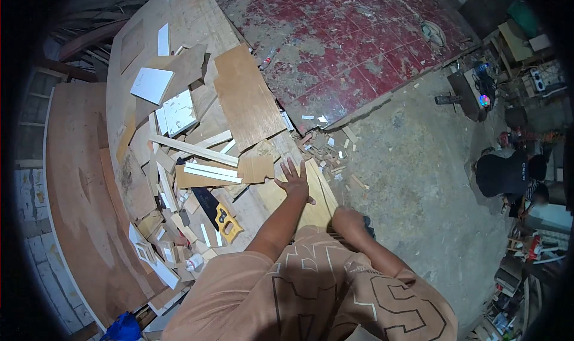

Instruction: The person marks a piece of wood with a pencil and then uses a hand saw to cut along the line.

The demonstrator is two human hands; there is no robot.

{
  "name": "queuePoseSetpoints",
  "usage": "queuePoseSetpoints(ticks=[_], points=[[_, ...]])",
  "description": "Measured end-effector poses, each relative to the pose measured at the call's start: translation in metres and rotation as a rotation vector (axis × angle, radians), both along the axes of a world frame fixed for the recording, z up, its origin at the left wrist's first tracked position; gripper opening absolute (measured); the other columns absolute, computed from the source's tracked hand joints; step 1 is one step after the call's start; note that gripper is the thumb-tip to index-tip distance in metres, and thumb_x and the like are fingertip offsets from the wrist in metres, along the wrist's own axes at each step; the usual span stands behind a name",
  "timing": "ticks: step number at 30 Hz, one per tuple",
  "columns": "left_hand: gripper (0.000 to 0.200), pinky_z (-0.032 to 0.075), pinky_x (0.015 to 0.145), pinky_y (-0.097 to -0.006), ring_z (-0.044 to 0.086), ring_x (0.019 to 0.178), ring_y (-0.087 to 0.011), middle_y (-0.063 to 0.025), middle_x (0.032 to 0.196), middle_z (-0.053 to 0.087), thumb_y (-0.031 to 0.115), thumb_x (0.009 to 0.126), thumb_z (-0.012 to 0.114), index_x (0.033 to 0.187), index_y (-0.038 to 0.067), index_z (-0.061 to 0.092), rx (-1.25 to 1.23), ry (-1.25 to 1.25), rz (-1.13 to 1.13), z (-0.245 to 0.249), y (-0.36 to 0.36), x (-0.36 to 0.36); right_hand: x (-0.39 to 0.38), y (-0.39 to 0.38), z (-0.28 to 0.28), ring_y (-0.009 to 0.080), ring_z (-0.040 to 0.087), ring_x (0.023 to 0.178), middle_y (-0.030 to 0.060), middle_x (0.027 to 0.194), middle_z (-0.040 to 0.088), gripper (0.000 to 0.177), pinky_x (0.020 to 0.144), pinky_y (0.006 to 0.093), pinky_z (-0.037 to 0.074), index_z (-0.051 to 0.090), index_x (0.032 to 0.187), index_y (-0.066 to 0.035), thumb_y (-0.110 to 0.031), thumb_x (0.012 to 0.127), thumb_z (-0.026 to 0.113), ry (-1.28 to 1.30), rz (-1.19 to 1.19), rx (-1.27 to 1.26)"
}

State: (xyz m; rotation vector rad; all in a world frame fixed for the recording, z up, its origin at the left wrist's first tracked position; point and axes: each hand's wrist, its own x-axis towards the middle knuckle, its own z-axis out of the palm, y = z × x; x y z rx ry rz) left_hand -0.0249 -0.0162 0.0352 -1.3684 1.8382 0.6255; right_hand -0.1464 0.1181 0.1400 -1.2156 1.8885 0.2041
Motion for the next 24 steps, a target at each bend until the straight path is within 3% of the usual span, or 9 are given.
queuePoseSetpoints(ticks=[2, 7, 11, 15, 18, 22, 24], points=[[0.159, 0.016, 0.102, -0.0784, -0.021, 0.142, -0.0499, -0.0269, 0.153, -0.03, 0.055, 0.045, 0.092, 0.151, 0.02, -0.022, 0.006, -0.004, 0.003, 0.001, -0.001, 0.0, -0.003, -0.001, 0.01, 0.0417, 0.069, 0.09, 0.0265, 0.097, 0.069, 0.026, 0.076, 0.0465, 0.057, 0.07, 0.095, 0.003, -0.014, 0.085, 0.053, 0.002, 0.051, 0.048], [0.16, 0.016, 0.103, -0.0775, -0.022, 0.141, -0.0492, -0.0259, 0.152, -0.03, 0.056, 0.045, 0.092, 0.15, 0.023, -0.023, 0.013, -0.016, 0.001, 0.002, -0.001, -0.002, 0.009, -0.052, -0.073, 0.0356, 0.07, 0.095, 0.0219, 0.101, 0.07, 0.022, 0.078, 0.0441, 0.056, 0.071, 0.098, 0.0, -0.011, 0.08, 0.063, 0.001, 0.071, 0.035], [0.159, 0.015, 0.104, -0.0771, -0.023, 0.141, -0.0494, -0.0259, 0.152, -0.031, 0.056, 0.046, 0.092, 0.15, 0.024, -0.023, 0.023, -0.01, 0.011, 0.003, -0.004, -0.002, 0.013, -0.051, -0.084, 0.0356, 0.07, 0.095, 0.0212, 0.101, 0.07, 0.022, 0.079, 0.0434, 0.056, 0.071, 0.098, 0.0, -0.01, 0.08, 0.064, 0.006, 0.044, 0.019], [0.158, 0.015, 0.104, -0.0768, -0.024, 0.14, -0.0502, -0.0266, 0.152, -0.031, 0.055, 0.046, 0.092, 0.151, 0.025, -0.023, 0.032, -0.055, -0.004, -0.001, -0.003, -0.006, -0.002, 0.01, -0.039, 0.0381, 0.069, 0.096, 0.0236, 0.102, 0.069, 0.025, 0.08, 0.0447, 0.056, 0.07, 0.1, 0.001, -0.015, 0.084, 0.058, -0.021, 0.047, 0.029], [0.158, 0.015, 0.104, -0.0764, -0.024, 0.14, -0.0505, -0.0267, 0.152, -0.031, 0.054, 0.046, 0.092, 0.151, 0.025, -0.023, 0.037, -0.051, -0.002, 0.002, -0.003, -0.005, -0.01, 0.004, 0.01, 0.0386, 0.069, 0.097, 0.0245, 0.103, 0.069, 0.026, 0.081, 0.0449, 0.056, 0.07, 0.1, 0.001, -0.014, 0.085, 0.056, -0.031, 0.042, 0.099], [0.158, 0.015, 0.105, -0.0756, -0.023, 0.14, -0.0511, -0.0273, 0.152, -0.031, 0.054, 0.046, 0.092, 0.15, 0.025, -0.023, 0.012, -0.035, 0.0, 0.001, -0.001, -0.004, 0.005, -0.02, 0.01, 0.0378, 0.069, 0.096, 0.0247, 0.102, 0.069, 0.026, 0.081, 0.045, 0.056, 0.071, 0.099, 0.002, -0.014, 0.085, 0.055, -0.096, 0.204, 0.18], [0.159, 0.015, 0.105, -0.0755, -0.023, 0.14, -0.0514, -0.0278, 0.151, -0.031, 0.054, 0.046, 0.092, 0.15, 0.024, -0.024, 0.02, -0.039, -0.001, 0.0, -0.002, -0.005, 0.02, -0.024, 0.018, 0.0372, 0.07, 0.095, 0.0246, 0.101, 0.069, 0.026, 0.08, 0.0447, 0.056, 0.071, 0.098, 0.003, -0.013, 0.084, 0.056, -0.092, 0.242, 0.074]])
